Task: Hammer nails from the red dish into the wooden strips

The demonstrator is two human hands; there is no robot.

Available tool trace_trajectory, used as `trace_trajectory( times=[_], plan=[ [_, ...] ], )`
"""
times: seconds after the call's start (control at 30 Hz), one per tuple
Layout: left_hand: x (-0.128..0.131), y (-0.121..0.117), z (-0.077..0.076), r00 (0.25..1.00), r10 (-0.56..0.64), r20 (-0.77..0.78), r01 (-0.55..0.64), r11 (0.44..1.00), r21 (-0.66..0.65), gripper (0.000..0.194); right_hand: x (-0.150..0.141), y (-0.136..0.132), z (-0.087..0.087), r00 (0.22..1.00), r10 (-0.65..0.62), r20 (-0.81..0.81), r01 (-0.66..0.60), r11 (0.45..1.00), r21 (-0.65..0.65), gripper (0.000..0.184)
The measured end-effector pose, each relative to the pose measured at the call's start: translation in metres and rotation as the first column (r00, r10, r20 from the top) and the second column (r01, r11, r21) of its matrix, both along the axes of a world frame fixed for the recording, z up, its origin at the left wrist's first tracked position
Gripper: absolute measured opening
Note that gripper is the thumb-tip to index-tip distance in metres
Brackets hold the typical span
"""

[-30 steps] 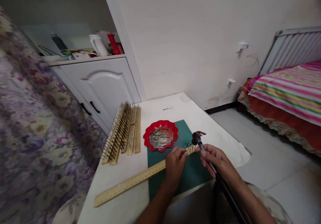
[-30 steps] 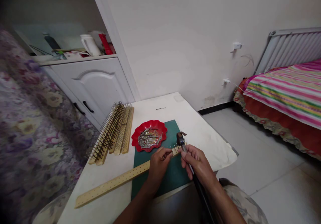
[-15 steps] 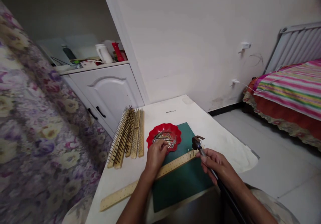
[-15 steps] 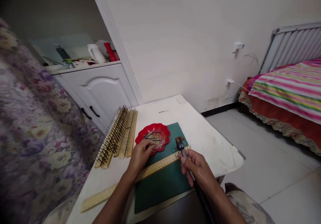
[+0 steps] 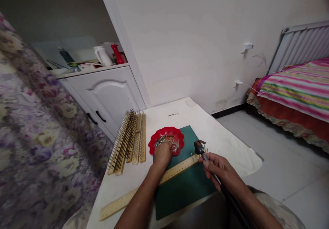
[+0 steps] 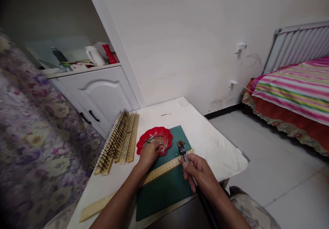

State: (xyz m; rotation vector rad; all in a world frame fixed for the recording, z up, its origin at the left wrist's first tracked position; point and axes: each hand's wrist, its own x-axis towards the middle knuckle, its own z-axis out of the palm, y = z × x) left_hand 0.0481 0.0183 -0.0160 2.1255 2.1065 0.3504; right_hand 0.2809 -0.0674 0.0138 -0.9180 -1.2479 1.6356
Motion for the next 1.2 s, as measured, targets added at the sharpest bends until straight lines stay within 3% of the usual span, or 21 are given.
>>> trace_trajectory(
  times=[0.27,0.43,0.53,0.67,0.73,0.8,0.87,1.07,1.2],
  plan=[
    [0.003,-0.015,0.013,0.994,-0.093,0.055,0.086,0.990,0.116,0.011,0.000,0.000,-0.001,1.000,0.005,0.007,-0.005,1.000,0.004,0.033],
    [0.011,-0.038,0.020,0.927,-0.264,0.267,0.176,0.934,0.311,0.017,0.000,0.000,0.001,1.000,-0.012,0.017,0.012,1.000,-0.001,0.033],
    [0.020,-0.050,0.018,0.837,-0.270,0.476,0.141,0.947,0.289,0.018,0.001,0.000,0.000,1.000,-0.006,0.024,0.006,1.000,0.009,0.032],
    [0.033,-0.060,0.009,0.610,-0.161,0.776,0.079,0.987,0.143,0.020,0.002,0.000,-0.001,1.000,-0.005,0.022,0.005,1.000,0.014,0.031],
    [0.039,-0.062,0.003,0.512,-0.119,0.851,0.081,0.993,0.090,0.020,0.002,0.000,0.001,1.000,-0.007,0.026,0.006,1.000,0.010,0.032],
    [0.043,-0.062,-0.002,0.469,-0.101,0.877,0.088,0.994,0.067,0.017,0.003,-0.001,0.002,0.999,-0.010,0.036,0.010,1.000,0.007,0.033],
    [0.046,-0.062,-0.007,0.479,-0.102,0.872,0.082,0.994,0.072,0.014,0.003,-0.001,0.004,0.999,-0.012,0.042,0.012,1.000,0.009,0.033],
    [0.052,-0.062,-0.016,0.655,-0.137,0.743,0.023,0.987,0.162,0.015,0.006,-0.002,0.002,0.999,-0.009,0.039,0.008,1.000,0.022,0.029],
    [0.055,-0.061,-0.017,0.706,-0.141,0.694,0.004,0.981,0.195,0.017,0.006,-0.002,0.003,0.999,-0.006,0.046,0.005,1.000,0.022,0.030]
  ],
)
